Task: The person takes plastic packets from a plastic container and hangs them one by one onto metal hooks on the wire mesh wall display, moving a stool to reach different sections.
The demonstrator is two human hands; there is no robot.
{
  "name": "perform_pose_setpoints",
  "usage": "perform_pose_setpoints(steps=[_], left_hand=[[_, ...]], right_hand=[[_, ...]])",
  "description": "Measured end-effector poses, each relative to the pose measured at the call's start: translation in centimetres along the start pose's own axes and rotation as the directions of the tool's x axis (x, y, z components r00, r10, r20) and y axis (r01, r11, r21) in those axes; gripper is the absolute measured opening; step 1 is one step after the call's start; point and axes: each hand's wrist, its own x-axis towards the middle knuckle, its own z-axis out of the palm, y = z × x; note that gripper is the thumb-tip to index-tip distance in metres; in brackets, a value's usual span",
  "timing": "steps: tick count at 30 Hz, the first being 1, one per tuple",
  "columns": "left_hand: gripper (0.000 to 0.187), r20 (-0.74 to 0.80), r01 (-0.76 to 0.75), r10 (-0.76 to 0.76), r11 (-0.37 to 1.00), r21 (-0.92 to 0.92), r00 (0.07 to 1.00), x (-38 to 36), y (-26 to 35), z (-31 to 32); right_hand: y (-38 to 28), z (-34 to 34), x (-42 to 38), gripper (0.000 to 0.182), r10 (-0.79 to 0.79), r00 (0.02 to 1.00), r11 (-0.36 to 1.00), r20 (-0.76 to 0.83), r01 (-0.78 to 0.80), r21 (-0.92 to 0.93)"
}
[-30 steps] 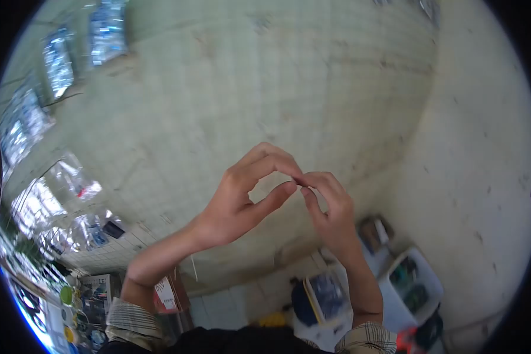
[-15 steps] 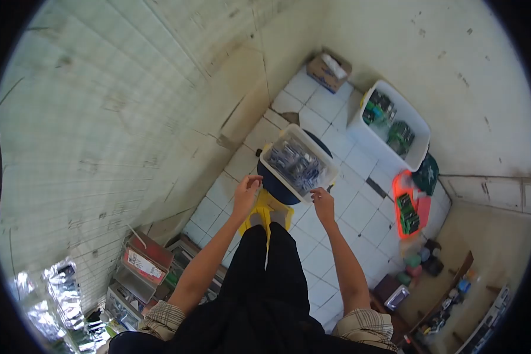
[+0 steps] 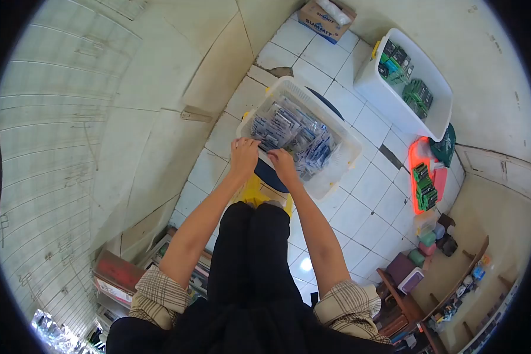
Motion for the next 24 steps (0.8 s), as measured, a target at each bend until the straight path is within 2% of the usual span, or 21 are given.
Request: perform_pose_setpoints(steps=[2, 3, 5, 6, 7, 8, 9, 11, 12, 14, 15, 17, 18, 19, 20, 21, 22, 23, 24], left_hand=[[0.02, 0.261, -0.11, 0.047, 0.966, 0.234, 0.964, 0.6, -1.2, 1.2], [0.02, 0.259, -0.117, 0.052, 0.963, 0.241, 0.964, 0.9, -1.3, 1.3], [0.027, 0.402, -0.021, -0.068, 0.977, 0.214, 0.913, 1.7, -1.1, 1.1], [0.027, 0.401, -0.031, -0.06, 0.976, 0.216, 0.914, 1.5, -1.2, 1.2], [0.031, 0.334, -0.051, 0.007, 0.991, 0.123, 0.943, 1.2, -1.4, 1.3], [0.036, 0.261, -0.078, 0.069, 0.997, 0.026, 0.963, 0.9, -1.3, 1.2], [0.036, 0.263, -0.086, 0.077, 0.996, 0.02, 0.962, 0.8, -0.7, 0.5], [0.03, 0.14, -0.164, 0.185, 0.975, -0.147, 0.973, 0.5, 0.6, -1.6], [0.03, 0.139, -0.166, 0.187, 0.975, -0.148, 0.972, 0.4, 0.9, -2.4], [0.018, 0.093, -0.14, 0.184, 0.924, -0.356, 0.979, 0.5, 1.8, -4.4], [0.018, 0.084, -0.146, 0.186, 0.924, -0.353, 0.979, 0.6, 2.8, -6.3], [0.009, 0.07, -0.058, 0.093, 0.918, -0.393, 0.993, 1.3, 5.5, -11.0], [0.009, 0.053, -0.069, 0.096, 0.92, -0.387, 0.994, 1.5, 6.6, -13.2], [0.009, 0.044, 0.052, -0.034, 0.865, -0.498, 0.998, 1.7, 7.7, -15.5], [0.01, 0.045, 0.155, -0.161, 0.781, -0.604, 0.986, 2.1, 8.7, -17.9], [0.01, 0.012, 0.135, -0.159, 0.788, -0.601, 0.987, 2.5, 9.5, -20.4], [0.01, 0.014, 0.198, -0.249, 0.735, -0.649, 0.968, 2.8, 10.1, -23.2], [0.011, 0.02, 0.254, -0.336, 0.673, -0.695, 0.942, 3.0, 10.7, -26.0], [0.011, -0.02, 0.23, -0.338, 0.683, -0.694, 0.941, 3.2, 11.3, -28.6]], right_hand=[[0.6, 0.5, 0.8, 0.013, 0.002, 0.999, 0.999, 0.038, -0.003, 0.034], [0.7, 0.7, 1.2, 0.013, 0.004, 0.997, 0.998, 0.075, -0.009, 0.066], [0.5, 0.6, 1.7, 0.013, 0.004, 0.996, 0.999, 0.092, -0.007, 0.033], [0.2, 0.2, 1.6, 0.013, 0.014, 0.992, 1.0, 0.127, -0.012, -0.015], [-0.2, 0.0, 1.3, 0.013, 0.017, 0.993, 1.0, 0.117, -0.015, -0.014], [-0.9, -0.1, 0.9, 0.013, 0.051, 0.998, 0.998, 0.022, -0.052, 0.02], [-1.6, -0.3, 0.5, 0.013, 0.088, 0.994, 0.995, -0.069, -0.084, 0.056], [-3.3, -1.4, -0.4, 0.012, 0.081, 0.987, 0.992, -0.14, -0.066, 0.11], [-4.3, -2.1, -0.8, 0.012, 0.07, 0.976, 0.986, -0.207, -0.036, 0.165], [-6.7, -4.2, -1.5, 0.012, 0.05, 0.976, 0.987, -0.212, -0.015, 0.161], [-8.3, -5.4, -1.9, 0.013, 0.033, 0.976, 0.987, -0.216, 0.002, 0.16], [-12.0, -8.6, -2.3, 0.015, 0.032, 0.985, 0.979, -0.172, 0.003, 0.202], [-14.1, -10.4, -2.4, 0.017, 0.037, 0.992, 0.97, -0.123, -0.006, 0.243], [-16.1, -12.2, -2.5, 0.017, 0.013, 0.991, 0.97, -0.13, 0.019, 0.241], [-18.1, -14.1, -2.4, 0.019, -0.071, 0.989, 0.982, -0.128, 0.092, 0.163], [-20.0, -16.0, -2.4, 0.021, -0.156, 0.98, 0.982, -0.12, 0.167, 0.084], [-21.8, -17.9, -2.5, 0.021, -0.216, 0.969, 0.974, -0.123, 0.222, 0.037], [-23.7, -19.9, -2.5, 0.021, -0.255, 0.959, 0.965, -0.125, 0.261, 0.035], [-25.7, -22.0, -2.5, 0.021, -0.231, 0.97, 0.971, -0.076, 0.234, 0.043]])
